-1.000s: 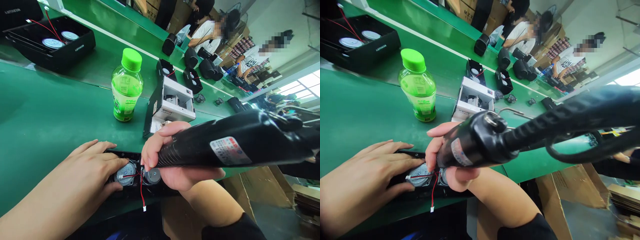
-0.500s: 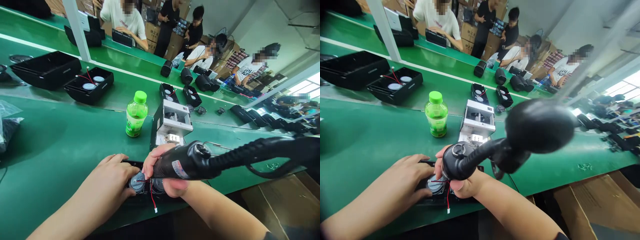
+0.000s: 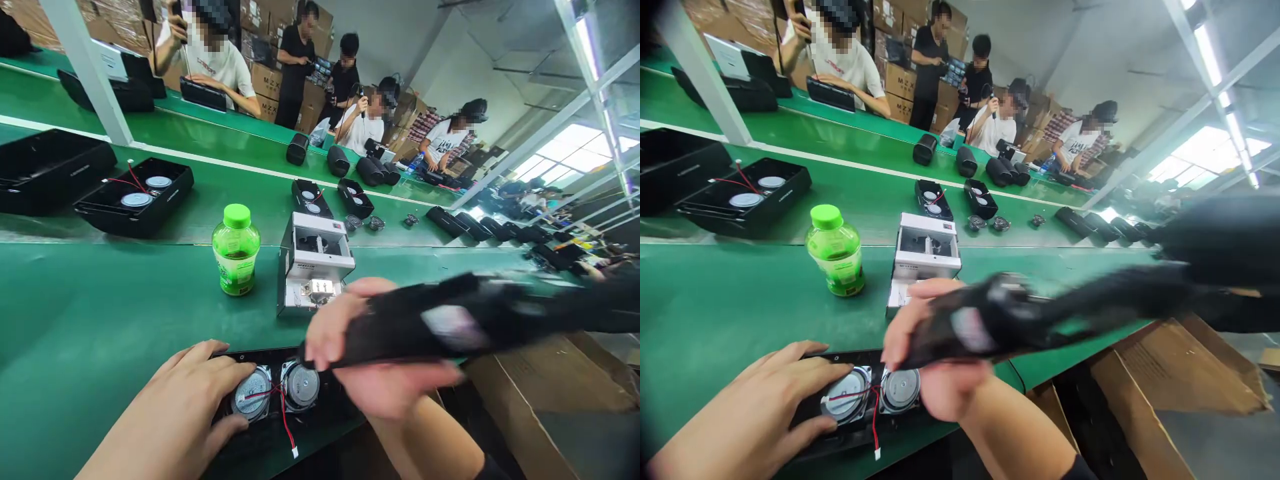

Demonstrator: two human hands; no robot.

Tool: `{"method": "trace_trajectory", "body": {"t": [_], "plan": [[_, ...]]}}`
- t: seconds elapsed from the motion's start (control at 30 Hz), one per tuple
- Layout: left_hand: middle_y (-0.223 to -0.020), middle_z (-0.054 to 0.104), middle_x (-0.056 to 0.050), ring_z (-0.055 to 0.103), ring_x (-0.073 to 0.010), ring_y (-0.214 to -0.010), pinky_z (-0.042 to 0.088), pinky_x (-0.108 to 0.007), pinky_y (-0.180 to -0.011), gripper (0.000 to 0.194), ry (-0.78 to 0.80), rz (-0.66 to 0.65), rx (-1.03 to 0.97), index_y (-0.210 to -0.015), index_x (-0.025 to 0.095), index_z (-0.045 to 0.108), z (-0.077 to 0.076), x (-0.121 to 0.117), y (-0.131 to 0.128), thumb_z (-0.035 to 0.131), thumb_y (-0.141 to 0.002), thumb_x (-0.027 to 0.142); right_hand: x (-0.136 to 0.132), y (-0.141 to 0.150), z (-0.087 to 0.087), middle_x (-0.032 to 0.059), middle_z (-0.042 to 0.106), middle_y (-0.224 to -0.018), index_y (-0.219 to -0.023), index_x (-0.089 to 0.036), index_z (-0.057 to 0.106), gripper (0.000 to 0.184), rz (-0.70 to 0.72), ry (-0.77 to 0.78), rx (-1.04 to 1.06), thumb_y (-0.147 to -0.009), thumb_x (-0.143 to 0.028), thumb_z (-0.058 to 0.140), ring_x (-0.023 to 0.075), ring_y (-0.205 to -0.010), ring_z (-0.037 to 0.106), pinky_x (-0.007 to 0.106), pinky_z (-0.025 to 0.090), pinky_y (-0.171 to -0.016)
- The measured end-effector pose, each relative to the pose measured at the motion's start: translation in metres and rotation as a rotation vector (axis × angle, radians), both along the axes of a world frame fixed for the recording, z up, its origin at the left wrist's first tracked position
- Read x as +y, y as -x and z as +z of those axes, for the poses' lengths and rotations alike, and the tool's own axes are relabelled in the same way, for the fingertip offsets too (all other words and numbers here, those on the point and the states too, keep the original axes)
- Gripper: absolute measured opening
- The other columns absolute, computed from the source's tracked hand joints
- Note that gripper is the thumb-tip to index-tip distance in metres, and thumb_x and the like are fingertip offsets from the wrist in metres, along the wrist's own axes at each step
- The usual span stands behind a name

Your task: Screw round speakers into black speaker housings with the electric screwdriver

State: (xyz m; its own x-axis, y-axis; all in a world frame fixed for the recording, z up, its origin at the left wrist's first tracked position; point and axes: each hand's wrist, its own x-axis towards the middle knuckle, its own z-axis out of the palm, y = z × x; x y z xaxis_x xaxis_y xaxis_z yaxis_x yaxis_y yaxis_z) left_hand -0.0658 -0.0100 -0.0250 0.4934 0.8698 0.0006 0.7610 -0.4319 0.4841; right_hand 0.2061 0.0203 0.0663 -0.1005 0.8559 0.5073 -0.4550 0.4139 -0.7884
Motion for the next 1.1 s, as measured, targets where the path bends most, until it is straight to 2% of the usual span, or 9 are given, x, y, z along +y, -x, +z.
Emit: {"method": "trace_trajectory", "body": {"t": [0.07,0.17,0.27,0.4,0.6,0.73,0.9,1.0,1.1], "plan": [[-0.138,0.1,-0.001,0.085,-0.0476,-0.15,0.069,-0.066,-0.123,0.059,-0.027,0.008,0.004,-0.143,0.05,0.097,-0.008,-0.002,0.004,0.089,-0.09,0.028,0.008,-0.016,0.027,-0.0034,0.086,-0.081,-0.145,-0.039,0.09,0.069,-0.152,-0.041,-0.003,-0.103,-0.092,0.095,0.022,-0.062,0.078,0.037,0.073,-0.065],[-0.138,0.1,-0.002,0.086,-0.0477,-0.149,0.071,-0.066,-0.12,0.056,-0.075,0.003,0.009,-0.145,0.05,0.095,-0.019,-0.005,0.011,0.089,-0.092,0.032,0.036,-0.029,0.047,-0.0047,0.081,-0.071,-0.126,-0.034,0.092,0.059,-0.346,-0.172,-0.01,-0.107,-0.09,0.093,0.0202,-0.052,0.07,0.033,0.065,-0.054],[-0.139,0.099,-0.002,0.086,-0.0464,-0.148,0.072,-0.062,-0.116,0.058,-0.115,0.0,0.011,-0.148,0.051,0.093,-0.027,-0.007,0.017,0.092,-0.093,0.034,0.064,-0.027,0.038,-0.0083,0.071,-0.063,-0.116,-0.033,0.083,0.062,-0.403,-0.299,-0.041,-0.115,-0.094,0.075,0.0172,-0.041,0.057,0.028,0.052,-0.042],[-0.141,0.099,-0.002,0.085,-0.0465,-0.15,0.073,-0.06,-0.118,0.059,-0.147,-0.001,0.021,-0.152,0.05,0.091,-0.03,-0.009,0.018,0.093,-0.095,0.036,0.078,-0.019,0.02,-0.0089,0.071,-0.065,-0.121,-0.033,0.078,0.074,-0.315,-0.226,-0.176,-0.108,-0.106,0.075,0.0181,-0.042,0.06,0.031,0.054,-0.043],[-0.139,0.1,-0.003,0.086,-0.0466,-0.146,0.073,-0.062,-0.117,0.058,-0.156,-0.003,0.016,-0.152,0.048,0.092,-0.025,-0.007,0.017,0.093,-0.095,0.038,0.083,-0.013,0.017,-0.0102,0.062,-0.066,-0.132,-0.034,0.076,0.069,-0.431,-0.092,-0.129,-0.116,-0.099,0.061,0.0162,-0.042,0.057,0.028,0.046,-0.044],[-0.135,0.1,-0.004,0.086,-0.0478,-0.143,0.071,-0.065,-0.117,0.056,-0.097,0.007,-0.023,-0.145,0.046,0.095,-0.01,-0.006,0.012,0.098,-0.09,0.037,0.06,-0.018,0.024,-0.0093,0.067,-0.065,-0.131,-0.033,0.084,0.066,-0.353,-0.014,-0.093,-0.115,-0.096,0.072,0.0157,-0.042,0.057,0.028,0.046,-0.043],[-0.134,0.099,-0.004,0.085,-0.0451,-0.138,0.066,-0.065,-0.118,0.046,-0.017,0.006,-0.003,-0.134,0.046,0.099,0.014,-0.003,0.001,0.096,-0.09,0.032,-0.01,-0.033,0.054,-0.0049,0.081,-0.076,-0.139,-0.04,0.093,0.038,-0.162,0.054,-0.103,-0.118,-0.072,0.091,0.0202,-0.057,0.074,0.037,0.068,-0.058],[-0.13,0.1,-0.003,0.083,-0.0469,-0.139,0.063,-0.068,-0.121,0.047,0.036,-0.016,0.023,-0.134,0.046,0.099,0.026,0.001,-0.003,0.095,-0.089,0.034,-0.044,-0.024,0.059,-0.0039,0.08,-0.078,-0.142,-0.046,0.093,0.02,-0.088,0.114,-0.208,-0.128,-0.055,0.082,0.0219,-0.061,0.078,0.041,0.075,-0.068],[-0.127,0.1,-0.002,0.083,-0.0462,-0.133,0.062,-0.066,-0.116,0.043,0.054,-0.031,0.042,-0.131,0.045,0.098,0.033,0.004,-0.006,0.094,-0.089,0.034,-0.06,-0.001,0.045,-0.0059,0.071,-0.071,-0.146,-0.051,0.09,0.03,-0.058,0.158,-0.274,-0.135,-0.056,0.062,0.0227,-0.06,0.074,0.04,0.075,-0.066]]}}
